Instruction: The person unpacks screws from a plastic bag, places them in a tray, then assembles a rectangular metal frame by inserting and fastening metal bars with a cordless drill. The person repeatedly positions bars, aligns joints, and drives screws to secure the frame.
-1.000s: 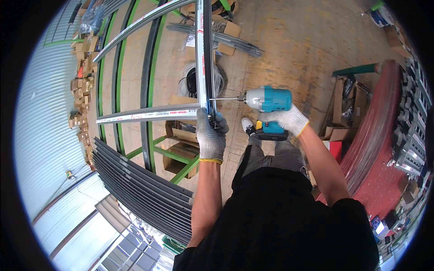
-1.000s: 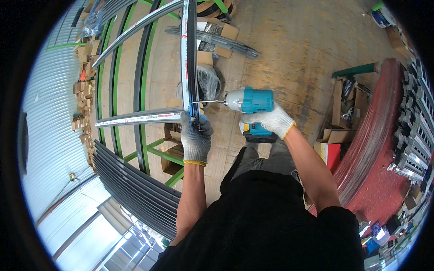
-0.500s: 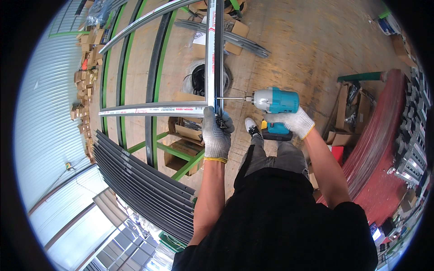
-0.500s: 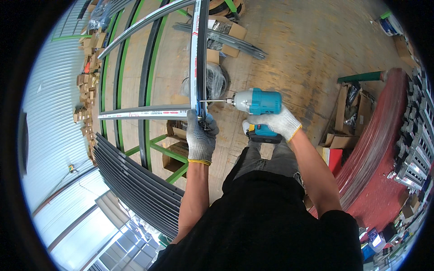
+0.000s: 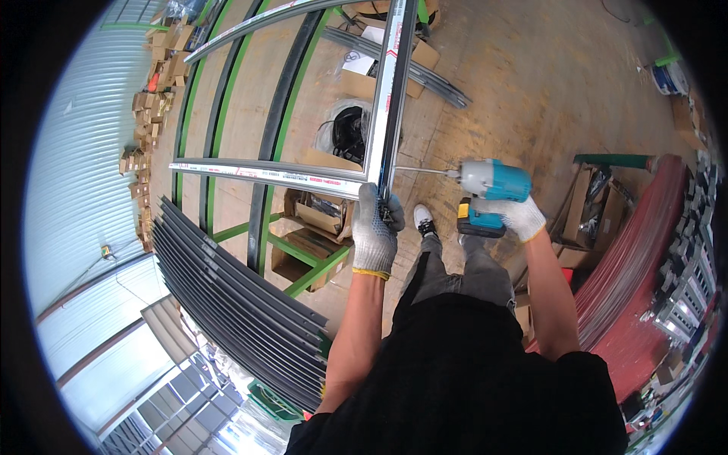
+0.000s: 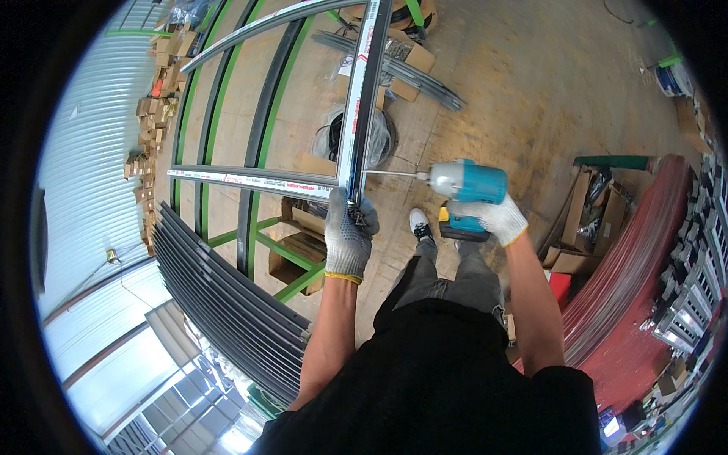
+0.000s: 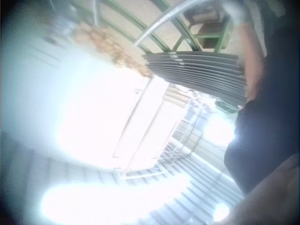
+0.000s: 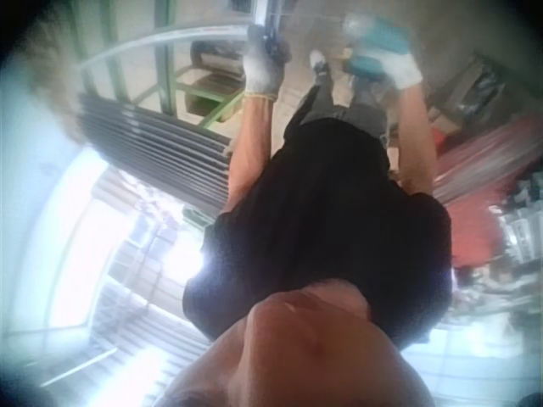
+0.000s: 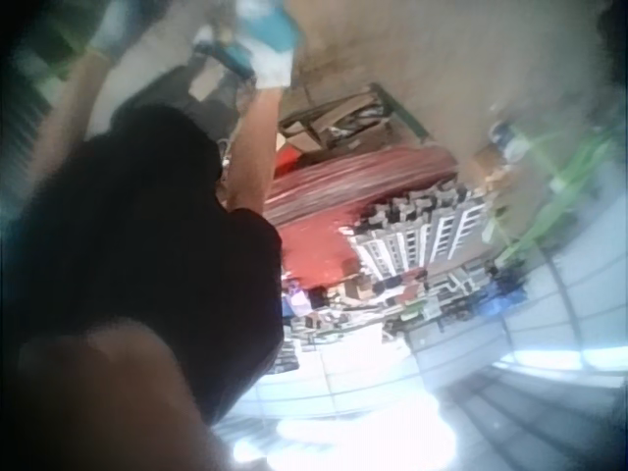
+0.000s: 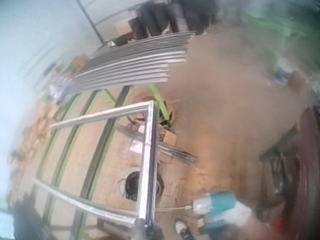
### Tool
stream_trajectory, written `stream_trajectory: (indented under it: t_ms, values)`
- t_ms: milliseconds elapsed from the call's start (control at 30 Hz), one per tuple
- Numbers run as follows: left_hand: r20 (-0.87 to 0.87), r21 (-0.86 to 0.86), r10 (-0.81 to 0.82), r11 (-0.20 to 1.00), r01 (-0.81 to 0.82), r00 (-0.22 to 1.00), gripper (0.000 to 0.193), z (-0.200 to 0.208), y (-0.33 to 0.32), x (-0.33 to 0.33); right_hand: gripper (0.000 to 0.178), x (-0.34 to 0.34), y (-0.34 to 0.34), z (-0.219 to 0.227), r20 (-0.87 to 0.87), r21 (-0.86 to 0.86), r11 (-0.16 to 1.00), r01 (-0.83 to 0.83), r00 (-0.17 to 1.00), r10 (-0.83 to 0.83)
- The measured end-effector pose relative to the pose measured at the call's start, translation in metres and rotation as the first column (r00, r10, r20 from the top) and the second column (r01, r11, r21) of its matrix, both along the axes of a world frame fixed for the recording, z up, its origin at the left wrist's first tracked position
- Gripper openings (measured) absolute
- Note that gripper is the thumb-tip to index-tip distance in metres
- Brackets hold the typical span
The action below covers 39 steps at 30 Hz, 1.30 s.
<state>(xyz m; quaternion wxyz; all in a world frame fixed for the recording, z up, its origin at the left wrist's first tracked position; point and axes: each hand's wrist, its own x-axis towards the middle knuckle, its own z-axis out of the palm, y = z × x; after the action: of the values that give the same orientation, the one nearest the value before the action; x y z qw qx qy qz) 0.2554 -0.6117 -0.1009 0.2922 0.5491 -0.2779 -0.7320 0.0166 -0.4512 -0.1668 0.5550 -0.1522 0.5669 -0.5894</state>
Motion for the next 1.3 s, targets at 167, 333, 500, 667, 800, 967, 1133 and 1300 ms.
stream_trajectory:
  t_ms: [167,333,500,667,800,967,1133,1300]
  values:
    - [-0.001,0.016,-0.149,0.989,0.149,0.989,0.047,0.004,-0.005,0.019,0.059,-0.017,0.022,0.003,0.046,-0.072,0.995,0.071,0.997,-0.068]
    - [0.033,0.135,-0.286,0.951,0.279,0.958,0.033,0.026,0.019,0.045,0.045,-0.008,0.055,0.013,-0.057,-0.086,0.982,0.165,0.984,-0.171]
    - [-0.083,0.167,-0.337,0.923,0.347,0.938,0.030,0.053,0.026,0.057,0.040,0.010,0.079,0.042,-0.368,-0.015,0.996,0.083,0.926,-0.083]
    - [-0.158,0.080,-0.413,0.900,0.428,0.897,0.035,0.070,0.015,0.055,0.030,0.040,0.090,0.068,-0.435,0.021,0.992,0.124,0.894,-0.102]
    - [-0.159,0.009,-0.417,0.906,0.424,0.895,0.037,0.067,0.007,0.056,0.040,0.059,0.096,0.071,-0.667,-0.002,1.000,0.020,0.745,-0.017]
    - [-0.330,0.056,-0.370,0.911,0.409,0.868,0.033,0.051,0.002,0.062,0.049,0.083,0.111,0.070,-0.628,0.047,0.992,0.117,0.775,-0.062]
    - [-0.391,0.050,-0.304,0.935,0.350,0.869,0.028,0.045,0.007,0.058,0.054,0.103,0.112,0.080,-0.685,0.028,0.986,0.165,0.721,-0.101]
    - [-0.370,0.091,-0.261,0.945,0.314,0.892,0.029,0.050,0.008,0.057,0.046,0.112,0.110,0.098,-0.863,-0.003,0.999,0.044,0.505,-0.024]
